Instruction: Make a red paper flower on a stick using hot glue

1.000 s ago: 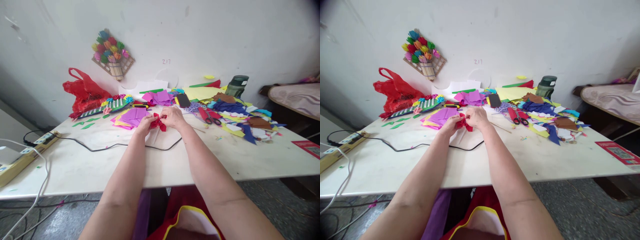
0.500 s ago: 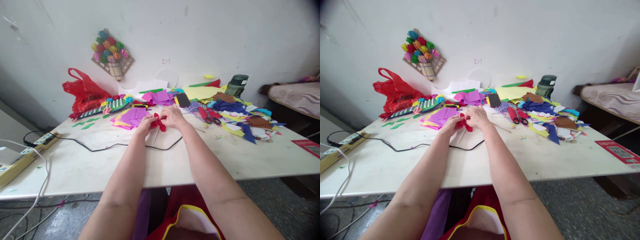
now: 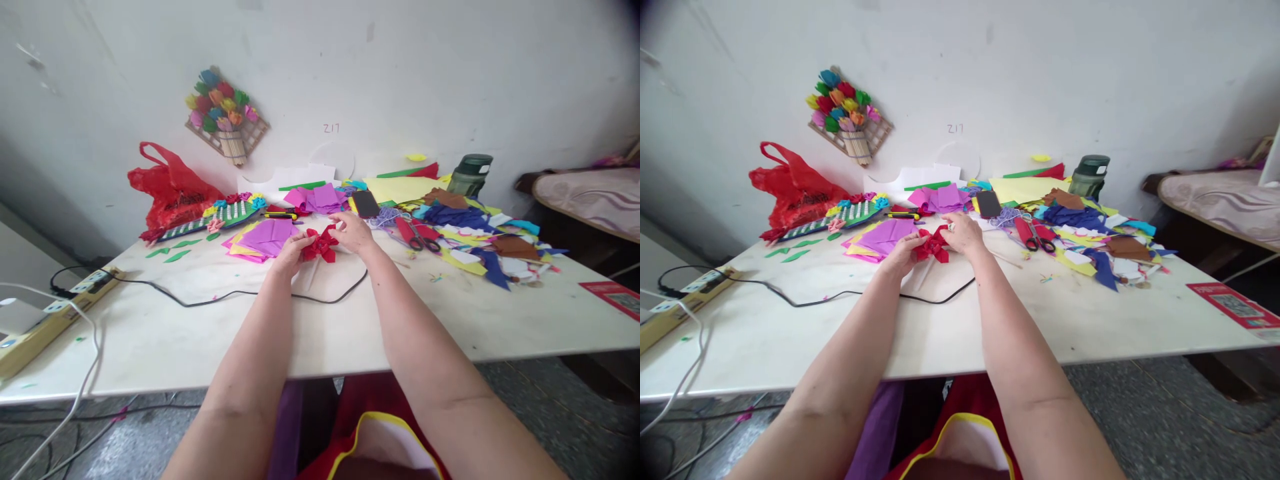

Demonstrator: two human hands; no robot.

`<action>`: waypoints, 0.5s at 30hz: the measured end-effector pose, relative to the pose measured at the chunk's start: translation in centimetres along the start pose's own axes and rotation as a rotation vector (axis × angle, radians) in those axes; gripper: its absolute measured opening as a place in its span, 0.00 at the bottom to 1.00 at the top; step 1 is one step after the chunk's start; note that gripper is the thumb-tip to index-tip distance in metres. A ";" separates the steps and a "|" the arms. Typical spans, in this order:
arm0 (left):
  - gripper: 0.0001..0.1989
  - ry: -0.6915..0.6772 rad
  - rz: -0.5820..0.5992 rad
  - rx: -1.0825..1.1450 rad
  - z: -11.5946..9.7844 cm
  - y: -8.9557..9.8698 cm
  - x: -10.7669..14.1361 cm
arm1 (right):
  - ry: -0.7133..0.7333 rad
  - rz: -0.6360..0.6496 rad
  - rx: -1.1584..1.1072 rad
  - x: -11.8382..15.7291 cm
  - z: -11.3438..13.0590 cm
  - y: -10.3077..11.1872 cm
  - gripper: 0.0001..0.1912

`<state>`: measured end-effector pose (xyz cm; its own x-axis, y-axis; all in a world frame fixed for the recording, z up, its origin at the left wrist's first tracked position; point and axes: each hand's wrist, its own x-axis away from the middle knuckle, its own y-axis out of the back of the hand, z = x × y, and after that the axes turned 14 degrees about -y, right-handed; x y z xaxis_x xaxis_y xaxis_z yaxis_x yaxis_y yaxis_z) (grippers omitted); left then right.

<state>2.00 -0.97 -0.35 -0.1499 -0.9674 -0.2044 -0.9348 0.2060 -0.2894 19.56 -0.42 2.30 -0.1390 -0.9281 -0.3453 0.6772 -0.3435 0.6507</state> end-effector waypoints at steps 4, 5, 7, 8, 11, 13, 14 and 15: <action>0.16 -0.028 0.010 0.013 0.2 0.0 0.1 | -0.075 0.104 -0.141 -0.4 -0.8 -0.9 0.10; 0.17 -0.030 0.015 0.009 0.2 0.0 0.2 | -0.080 0.103 -0.161 -0.4 -0.9 -1.0 0.08; 0.19 -0.038 0.032 -0.003 0.2 0.0 0.3 | -0.087 0.091 -0.190 -0.5 -1.0 -1.2 0.07; 0.20 -0.043 0.043 -0.011 0.2 0.0 0.4 | -0.090 0.083 -0.201 -0.5 -1.0 -1.2 0.07; 0.22 -0.055 0.074 -0.042 0.3 0.1 0.5 | -0.090 0.078 -0.240 -0.4 -1.0 -1.2 0.06; 0.22 -0.070 0.075 -0.064 0.4 0.2 0.5 | -0.092 0.075 -0.274 -0.3 -0.9 -1.2 0.06; 0.21 -0.079 0.071 -0.074 0.5 0.3 0.5 | -0.096 0.069 -0.291 -0.2 -0.9 -1.2 0.06; 0.21 -0.089 0.066 -0.085 0.6 0.3 0.5 | -0.101 0.060 -0.305 -0.2 -0.9 -1.2 0.06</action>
<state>1.85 -1.29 -1.05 -0.1860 -0.9344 -0.3037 -0.9485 0.2514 -0.1928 19.47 0.34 0.99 -0.1534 -0.9601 -0.2337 0.8695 -0.2435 0.4297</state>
